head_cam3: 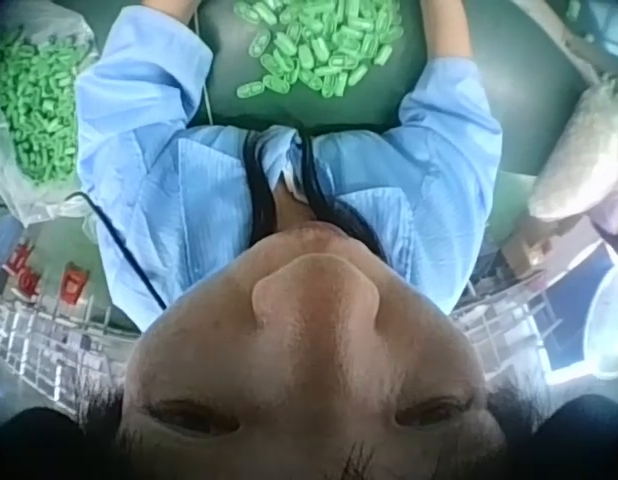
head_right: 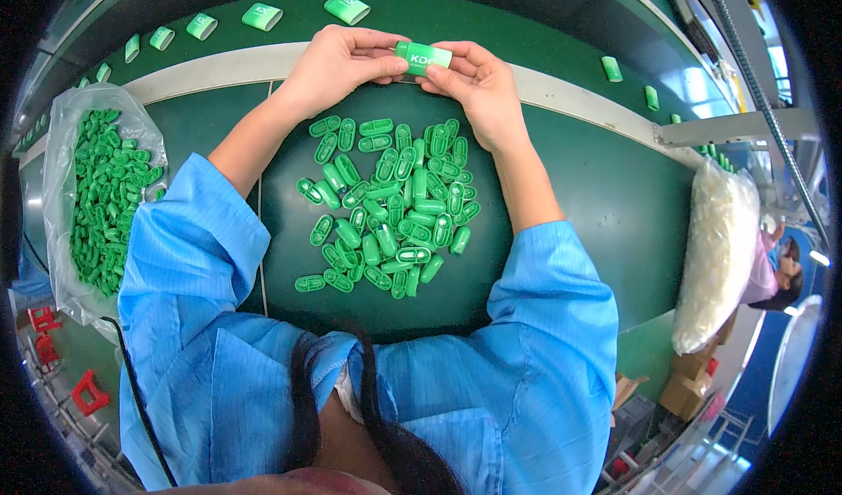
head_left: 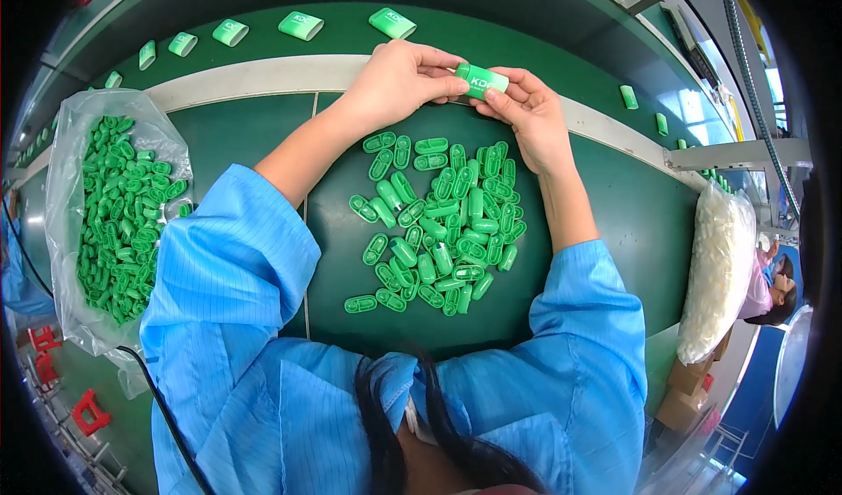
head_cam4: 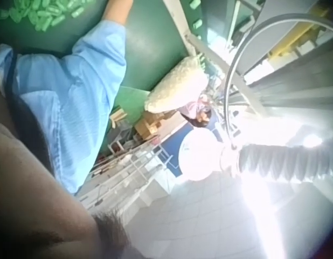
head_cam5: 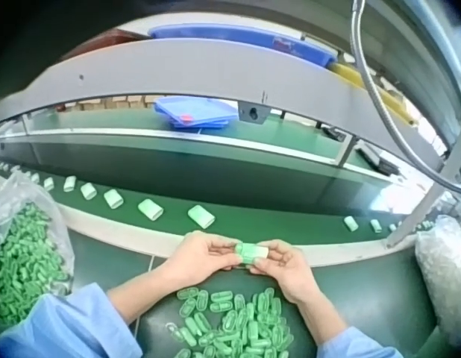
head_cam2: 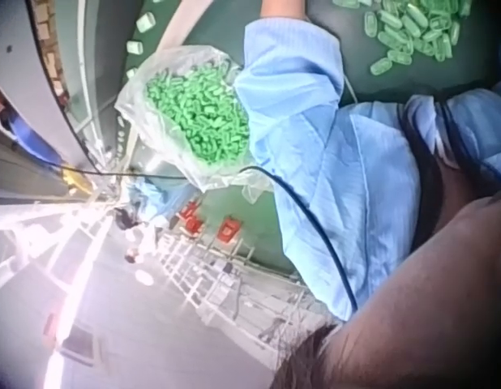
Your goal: The person assembles small green plastic components by hand on a factory assembly line.
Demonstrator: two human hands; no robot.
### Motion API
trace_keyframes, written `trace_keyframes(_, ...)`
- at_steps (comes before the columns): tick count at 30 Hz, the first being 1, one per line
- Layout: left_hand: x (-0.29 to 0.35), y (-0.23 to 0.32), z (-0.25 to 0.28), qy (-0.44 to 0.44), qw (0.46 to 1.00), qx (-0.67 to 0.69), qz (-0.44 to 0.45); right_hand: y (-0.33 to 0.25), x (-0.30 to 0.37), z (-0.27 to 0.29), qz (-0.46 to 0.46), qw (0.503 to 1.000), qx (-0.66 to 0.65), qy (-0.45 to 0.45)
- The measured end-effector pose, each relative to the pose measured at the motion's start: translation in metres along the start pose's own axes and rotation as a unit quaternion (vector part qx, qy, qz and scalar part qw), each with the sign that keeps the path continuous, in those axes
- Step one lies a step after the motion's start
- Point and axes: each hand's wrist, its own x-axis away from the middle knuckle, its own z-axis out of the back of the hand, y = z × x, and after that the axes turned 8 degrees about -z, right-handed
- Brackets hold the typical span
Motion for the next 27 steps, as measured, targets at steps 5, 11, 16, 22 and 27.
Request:
trace_keyframes(5, 0.004, 0.008, -0.005, -0.007, 0.994, -0.101, -0.05, -0.002, 0.003, 0.002, 0.014, 0.999, 0.033, 0.0)
trace_keyframes(11, 0.012, 0.013, -0.014, 0.018, 0.961, -0.248, -0.121, 0.0, 0.0, -0.003, 0.033, 0.998, 0.06, 0.009)
trace_keyframes(16, 0.024, 0.005, -0.034, 0.068, 0.913, -0.33, -0.231, -0.003, 0.006, -0.009, 0.051, 0.995, 0.066, 0.047)
trace_keyframes(22, 0.028, 0.012, -0.042, 0.077, 0.892, -0.399, -0.197, -0.001, 0.007, -0.017, 0.104, 0.989, 0.081, 0.068)
trace_keyframes(27, -0.02, 0.008, -0.023, 0.044, 0.919, -0.337, -0.202, -0.009, -0.012, -0.002, 0.099, 0.984, 0.105, 0.104)
